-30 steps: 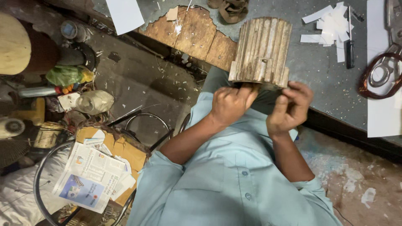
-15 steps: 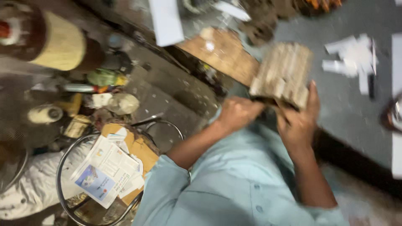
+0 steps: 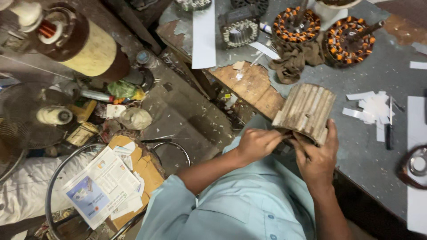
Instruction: The person cuts a white strip with scissors and inserts it into slots on a cylindrical motor stator. They then use a metal tool to press the strip into place and handle a copper wire coil.
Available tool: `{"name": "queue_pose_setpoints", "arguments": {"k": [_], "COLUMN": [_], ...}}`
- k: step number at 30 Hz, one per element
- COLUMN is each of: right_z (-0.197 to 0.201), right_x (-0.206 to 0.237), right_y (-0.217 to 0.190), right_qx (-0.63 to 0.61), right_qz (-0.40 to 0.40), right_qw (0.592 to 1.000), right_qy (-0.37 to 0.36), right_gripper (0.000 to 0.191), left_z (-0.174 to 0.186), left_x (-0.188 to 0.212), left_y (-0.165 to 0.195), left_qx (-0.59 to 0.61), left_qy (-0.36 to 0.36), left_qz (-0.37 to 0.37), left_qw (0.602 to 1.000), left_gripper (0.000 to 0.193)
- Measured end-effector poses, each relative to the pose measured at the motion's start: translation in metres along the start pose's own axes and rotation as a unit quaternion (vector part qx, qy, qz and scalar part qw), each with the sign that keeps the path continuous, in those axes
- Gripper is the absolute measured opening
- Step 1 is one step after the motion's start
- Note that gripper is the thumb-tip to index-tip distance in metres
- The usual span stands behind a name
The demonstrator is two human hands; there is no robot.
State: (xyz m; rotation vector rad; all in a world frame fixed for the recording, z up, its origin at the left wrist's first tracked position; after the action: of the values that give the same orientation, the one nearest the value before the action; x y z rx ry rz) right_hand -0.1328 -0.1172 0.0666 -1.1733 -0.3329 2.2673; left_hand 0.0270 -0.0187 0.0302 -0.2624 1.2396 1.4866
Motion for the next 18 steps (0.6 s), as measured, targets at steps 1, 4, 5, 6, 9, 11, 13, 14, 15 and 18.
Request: {"name": "queue_pose_setpoints", "arguments": {"k": [1,4,5,6,9,11,13,14,15,18], "right_z": [0.004,0.038,0.047,0.053,0.044,0.01,-0.029,-0.046,-0.058,-0.093], "right_x": [-0.003,-0.012,-0.02,-0.029,-0.085,-0.131,-0.158,-0.163,-0.169,-0.157], "right_y": [0.001,0.016,0.029,0.043,0.096,0.114,0.123,0.126,0.132,0.142], "right_qx": [-0.02,-0.119,-0.176,-0.23,-0.295,-0.269,-0.202,-0.173,-0.135,-0.052], "right_qz": [0.012,0.013,-0.022,-0.05,-0.234,-0.204,-0.159,-0.134,-0.12,-0.081], "right_qw": [1.0,0.985,0.957,0.913,0.895,0.941,0.929,0.907,0.899,0.855], "right_qy": [0.008,0.126,0.231,0.334,0.238,-0.029,-0.266,-0.36,-0.399,-0.51], "right_gripper": [0.035,0.009,0.007,0.022,0.007,0.014,0.022,0.026,0.028,0.036], "left_z": [0.003,0.007,0.005,0.005,-0.001,-0.004,-0.007,-0.004,-0.001,0.015], "left_x": [0.002,0.008,0.008,0.009,0.004,-0.005,-0.011,-0.013,-0.015,-0.004], "left_y": [0.004,0.018,0.022,0.027,0.042,0.047,0.049,0.051,0.051,0.05], "left_qx": [0.032,-0.036,-0.032,-0.031,-0.035,-0.047,-0.06,-0.052,-0.046,0.034], "left_qy": [0.029,0.061,0.052,0.044,0.009,-0.005,-0.014,0.0,0.016,0.065], "left_qz": [0.009,-0.056,-0.061,-0.066,-0.111,-0.096,-0.02,-0.04,-0.058,0.03], "left_qw": [0.999,0.996,0.996,0.996,0.993,0.994,0.998,0.998,0.997,0.997], "left_gripper": [0.013,0.01,0.011,0.013,0.019,0.021,0.022,0.02,0.018,0.02]}}
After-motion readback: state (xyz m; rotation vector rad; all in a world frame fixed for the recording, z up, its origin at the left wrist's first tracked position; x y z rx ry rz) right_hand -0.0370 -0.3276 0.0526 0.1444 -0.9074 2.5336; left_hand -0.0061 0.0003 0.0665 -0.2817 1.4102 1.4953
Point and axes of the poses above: each hand's wrist, its own x-axis away from the middle knuckle, its own z-axis out of the back of the hand, y = z × x, the point moved 3 cm from there along -x, towards the middle knuckle, and after that the axes turned 14 degrees about y, right-handed, at the moved point
